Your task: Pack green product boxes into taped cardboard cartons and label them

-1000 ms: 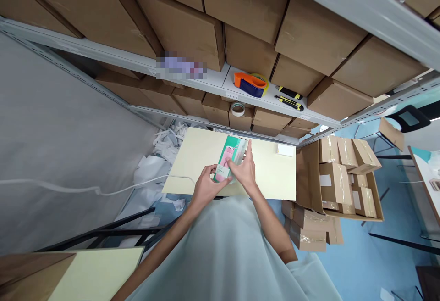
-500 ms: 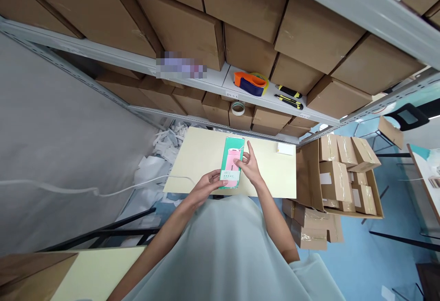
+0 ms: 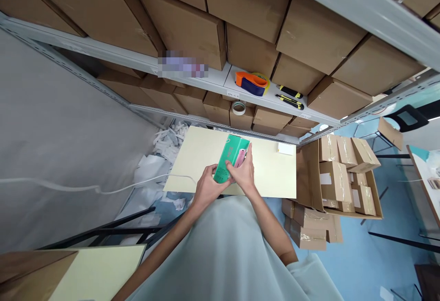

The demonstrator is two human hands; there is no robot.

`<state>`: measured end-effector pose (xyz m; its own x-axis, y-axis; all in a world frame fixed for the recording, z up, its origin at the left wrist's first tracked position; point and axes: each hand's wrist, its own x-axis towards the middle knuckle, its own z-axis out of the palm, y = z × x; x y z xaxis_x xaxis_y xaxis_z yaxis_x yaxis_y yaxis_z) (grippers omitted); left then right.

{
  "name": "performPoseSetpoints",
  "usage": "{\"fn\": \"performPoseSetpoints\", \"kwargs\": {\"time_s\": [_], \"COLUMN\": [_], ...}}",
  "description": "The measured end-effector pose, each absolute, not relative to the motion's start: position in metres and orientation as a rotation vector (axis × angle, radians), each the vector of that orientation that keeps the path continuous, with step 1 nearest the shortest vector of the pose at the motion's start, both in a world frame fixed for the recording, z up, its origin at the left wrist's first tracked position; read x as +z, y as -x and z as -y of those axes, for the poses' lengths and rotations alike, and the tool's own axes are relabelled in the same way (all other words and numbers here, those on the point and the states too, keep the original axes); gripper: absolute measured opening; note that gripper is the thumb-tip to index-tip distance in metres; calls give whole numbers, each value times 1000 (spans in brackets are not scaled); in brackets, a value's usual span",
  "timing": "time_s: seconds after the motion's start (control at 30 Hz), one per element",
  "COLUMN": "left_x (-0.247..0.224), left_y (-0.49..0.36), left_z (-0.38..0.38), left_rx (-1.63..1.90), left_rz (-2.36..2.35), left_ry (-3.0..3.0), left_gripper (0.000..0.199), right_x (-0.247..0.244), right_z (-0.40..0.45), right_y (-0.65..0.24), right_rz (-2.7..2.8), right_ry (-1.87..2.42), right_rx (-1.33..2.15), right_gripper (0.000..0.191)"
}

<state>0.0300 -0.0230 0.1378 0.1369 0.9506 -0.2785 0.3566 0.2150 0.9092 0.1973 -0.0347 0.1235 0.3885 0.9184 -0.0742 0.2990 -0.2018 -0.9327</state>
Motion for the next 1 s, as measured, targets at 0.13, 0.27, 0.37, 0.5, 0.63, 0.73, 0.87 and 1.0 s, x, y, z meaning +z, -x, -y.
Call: {"fn": "performPoseSetpoints", "kwargs": {"time_s": [0.13, 0.27, 0.37, 0.5, 0.63, 0.73, 0.87, 1.0], "left_x": [143, 143, 141, 136, 130, 133, 143, 148], "left_y": [-24, -15, -14, -20, -31, -37, -39, -31], "left_z": [16, 8, 10, 15, 16, 21, 30, 26], "left_rx": [672, 449, 433, 479, 588, 683, 741, 656], "left_rz": [-1149, -850, -845, -932, -1084, -1386, -1451, -1188], "left_ry": [-998, -682, -660, -695, -859, -1209, -1446, -1116], "left_gripper": [78, 69, 62, 64, 62, 56, 56, 76], "right_x": [122, 125, 125, 125, 131, 138, 139, 135], "right_z": [31, 34, 37, 36, 33, 32, 33, 39], "right_y": [-204, -210, -212, -214, -212, -207, -207, -217], "right_rz": [855, 753, 767, 810, 824, 875, 867, 751], "right_ry": [1618, 1437, 1394, 1408, 1518, 1631, 1747, 1562], "right_rx": [955, 1153, 1179, 1198, 1131, 1010, 885, 1015], "right_gripper": [123, 125, 124, 121, 122, 123, 128, 127]}}
